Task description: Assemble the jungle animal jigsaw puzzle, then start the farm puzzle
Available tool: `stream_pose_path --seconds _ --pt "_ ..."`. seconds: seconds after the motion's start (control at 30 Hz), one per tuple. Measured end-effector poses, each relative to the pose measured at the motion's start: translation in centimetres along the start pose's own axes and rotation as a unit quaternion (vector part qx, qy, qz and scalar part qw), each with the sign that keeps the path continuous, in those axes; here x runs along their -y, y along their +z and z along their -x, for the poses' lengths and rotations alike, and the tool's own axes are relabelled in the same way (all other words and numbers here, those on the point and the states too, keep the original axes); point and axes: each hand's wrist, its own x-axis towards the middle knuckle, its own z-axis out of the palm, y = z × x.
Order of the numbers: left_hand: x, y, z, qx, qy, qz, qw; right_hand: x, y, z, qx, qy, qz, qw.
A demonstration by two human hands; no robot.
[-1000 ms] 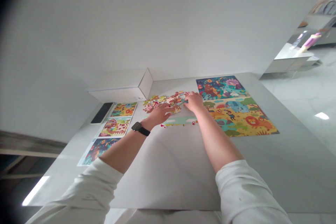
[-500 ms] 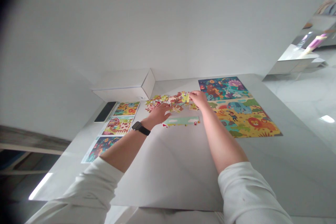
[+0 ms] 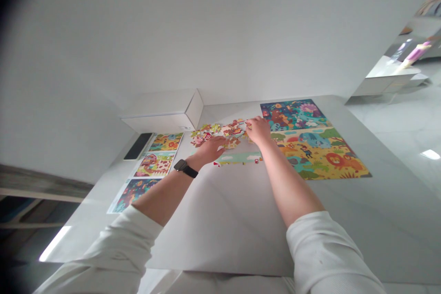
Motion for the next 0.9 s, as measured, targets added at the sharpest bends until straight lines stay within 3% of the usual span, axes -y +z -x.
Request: stream_pose_path --seconds 0.1,0.2,0.37,0.63,0.9 --pt "-0.1 0.2 -0.2 0.003 -0.013 -0.015 1.000 1.4 0.6 0.6 0.054 -0.060 0.024 0.996" --pt "-0.1 0.6 -0.4 -0.003 -0.013 -0.024 1.000 1.9 1.0 0.9 0.084 -0.061 0.050 0.993" --pt "-0.2 0.9 -0.7 -0.010 -0.019 -0.031 0.999 1.5 1.3 0.6 0.059 0.005 0.055 0.997" --pt "-0.1 0.8 -1.5 -0.002 -0.014 -0.017 1.000 1.1 1.8 0.5 0.056 0.002 0.039 0.998" --pt "-0.3 1.7 -2.7 -0.016 -0.056 -0.035 0.998 0.1 1.7 0.3 0.064 -0.003 0.024 0.998"
